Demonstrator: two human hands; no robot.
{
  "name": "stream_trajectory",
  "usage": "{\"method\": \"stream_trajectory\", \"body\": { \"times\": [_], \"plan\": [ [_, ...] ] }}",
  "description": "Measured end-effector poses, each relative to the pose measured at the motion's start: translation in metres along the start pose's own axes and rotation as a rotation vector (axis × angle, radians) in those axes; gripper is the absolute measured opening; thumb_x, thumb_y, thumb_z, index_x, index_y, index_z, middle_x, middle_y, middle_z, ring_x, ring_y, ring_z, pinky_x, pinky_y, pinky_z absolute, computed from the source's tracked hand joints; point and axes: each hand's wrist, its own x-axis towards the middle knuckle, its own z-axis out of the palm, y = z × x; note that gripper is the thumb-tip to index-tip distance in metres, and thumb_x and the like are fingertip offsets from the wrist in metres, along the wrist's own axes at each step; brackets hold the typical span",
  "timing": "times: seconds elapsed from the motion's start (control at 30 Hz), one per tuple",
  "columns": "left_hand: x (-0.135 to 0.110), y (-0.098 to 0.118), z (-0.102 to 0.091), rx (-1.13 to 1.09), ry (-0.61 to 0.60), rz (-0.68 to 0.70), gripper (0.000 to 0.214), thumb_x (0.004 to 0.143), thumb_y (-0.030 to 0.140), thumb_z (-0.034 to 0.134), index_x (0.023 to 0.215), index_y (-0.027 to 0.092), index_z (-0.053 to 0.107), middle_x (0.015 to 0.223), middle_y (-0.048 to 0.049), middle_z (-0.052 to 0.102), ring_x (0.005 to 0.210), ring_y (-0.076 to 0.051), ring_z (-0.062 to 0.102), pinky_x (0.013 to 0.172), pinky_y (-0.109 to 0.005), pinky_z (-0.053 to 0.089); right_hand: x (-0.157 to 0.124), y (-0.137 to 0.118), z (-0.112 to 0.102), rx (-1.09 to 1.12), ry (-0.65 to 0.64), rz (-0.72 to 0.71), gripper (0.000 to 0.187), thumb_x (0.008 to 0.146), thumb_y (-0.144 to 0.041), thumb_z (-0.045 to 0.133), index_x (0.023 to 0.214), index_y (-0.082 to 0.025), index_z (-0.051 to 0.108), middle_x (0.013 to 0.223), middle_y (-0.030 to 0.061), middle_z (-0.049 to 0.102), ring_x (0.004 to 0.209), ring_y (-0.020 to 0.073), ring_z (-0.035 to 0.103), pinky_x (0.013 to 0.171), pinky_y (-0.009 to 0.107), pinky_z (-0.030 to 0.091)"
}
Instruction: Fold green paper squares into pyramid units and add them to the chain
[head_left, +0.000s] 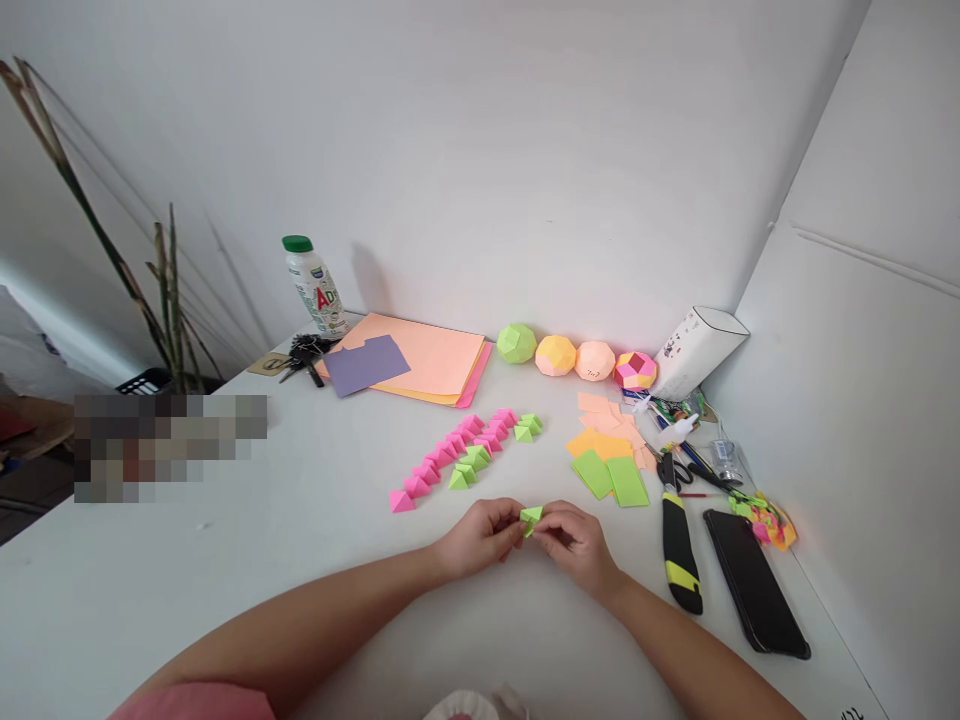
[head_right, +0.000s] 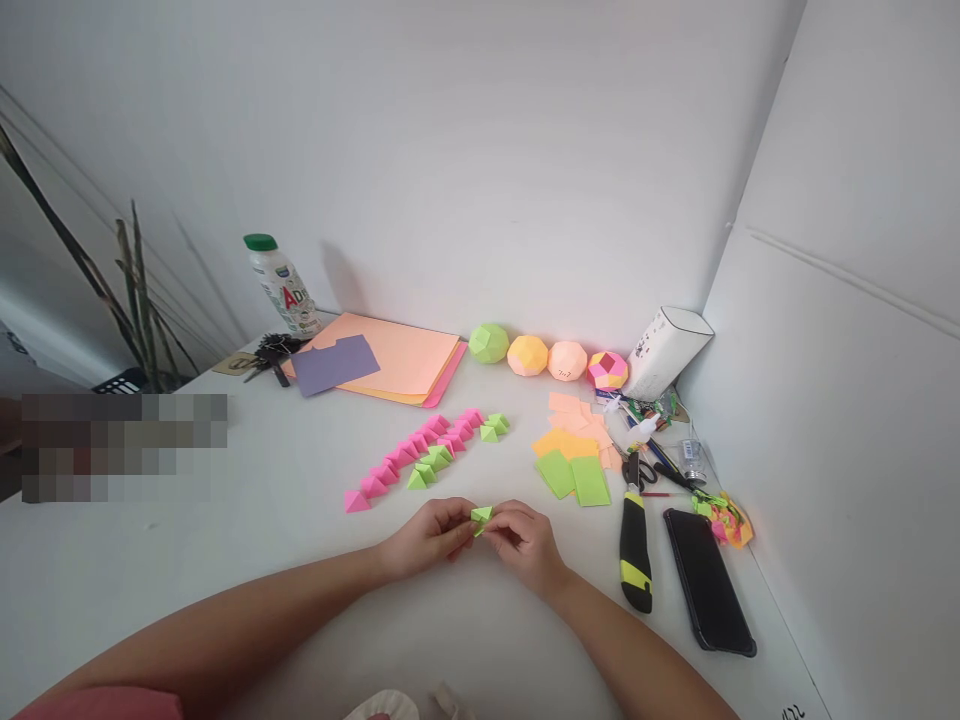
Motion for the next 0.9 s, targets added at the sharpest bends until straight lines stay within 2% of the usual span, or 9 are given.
{"method": "stream_trajectory", "body": {
  "times": [0.1, 0.23, 0.3, 0.4, 0.6, 0.73, 0.9],
  "plan": [
    [-0.0003, -0.0014, -0.0004, 0.015, -0.003, 0.005, 0.022, 0.084, 0.034, 0.049, 0.076, 0.015, 0.056, 0.060, 0.0026, 0.052, 0.047, -0.008, 0.044, 0.046, -0.021, 0.034, -0.0007, 0.0000, 0.0011, 0.072, -0.001, 0.093, 0.009, 0.079, -0.025, 0.061, 0.073, -0.020, 0.057, 0.075, 0.0046, 0.061, 0.064, 0.0154, 0.057, 0.053, 0.026, 0.047],
    [-0.0004, -0.0052, -0.0010, 0.040, -0.002, 0.016, 0.021, 0.085, 0.032, 0.048, 0.081, 0.015, 0.059, 0.057, 0.0029, 0.050, 0.046, -0.009, 0.042, 0.046, -0.022, 0.033, -0.0013, 0.0015, 0.0014, 0.171, -0.046, 0.302, 0.020, 0.076, -0.031, 0.064, 0.084, -0.020, 0.050, 0.072, -0.0001, 0.056, 0.054, 0.0108, 0.050, 0.048, 0.022, 0.043],
    [-0.0004, -0.0062, -0.0011, 0.051, -0.002, 0.016, 0.020, 0.085, 0.031, 0.048, 0.082, 0.015, 0.060, 0.054, 0.0034, 0.048, 0.046, -0.009, 0.041, 0.046, -0.022, 0.032, -0.0003, 0.0010, 0.0005, 0.172, -0.087, 0.343, 0.022, 0.076, -0.034, 0.064, 0.086, -0.019, 0.051, 0.066, -0.0020, 0.053, 0.053, 0.0104, 0.048, 0.048, 0.022, 0.041],
    [-0.0005, -0.0062, -0.0009, 0.056, -0.004, 0.012, 0.019, 0.084, 0.029, 0.048, 0.080, 0.015, 0.060, 0.053, 0.0038, 0.047, 0.046, -0.009, 0.039, 0.045, -0.021, 0.031, 0.0023, -0.0013, -0.0013, 0.150, -0.135, 0.327, 0.020, 0.078, -0.036, 0.062, 0.080, -0.018, 0.055, 0.061, -0.0026, 0.050, 0.053, 0.0104, 0.044, 0.047, 0.022, 0.038],
    [-0.0014, -0.0032, -0.0007, 0.040, -0.019, -0.018, 0.013, 0.080, 0.024, 0.049, 0.074, 0.015, 0.057, 0.052, 0.0050, 0.043, 0.045, -0.008, 0.036, 0.044, -0.020, 0.029, 0.0051, -0.0044, -0.0023, 0.139, -0.128, 0.312, 0.026, 0.079, -0.041, 0.060, 0.070, -0.017, 0.054, 0.061, -0.0018, 0.050, 0.052, 0.0105, 0.041, 0.047, 0.022, 0.035],
    [-0.0025, 0.0001, -0.0011, 0.057, -0.021, 0.035, 0.009, 0.076, 0.019, 0.049, 0.075, 0.015, 0.057, 0.059, 0.0039, 0.046, 0.050, -0.008, 0.039, 0.046, -0.020, 0.031, 0.0041, -0.0039, -0.0029, 0.144, -0.141, 0.323, 0.025, 0.081, -0.040, 0.058, 0.071, -0.017, 0.054, 0.061, -0.0016, 0.048, 0.053, 0.0108, 0.040, 0.048, 0.023, 0.034],
    [-0.0038, 0.0020, -0.0013, 0.100, 0.013, 0.078, 0.006, 0.074, 0.019, 0.052, 0.070, 0.015, 0.055, 0.059, 0.0049, 0.041, 0.053, -0.008, 0.035, 0.048, -0.020, 0.029, 0.0027, -0.0041, -0.0040, 0.138, -0.150, 0.328, 0.025, 0.082, -0.039, 0.057, 0.072, -0.017, 0.053, 0.061, -0.0023, 0.045, 0.055, 0.0110, 0.039, 0.049, 0.023, 0.035]
  ]
}}
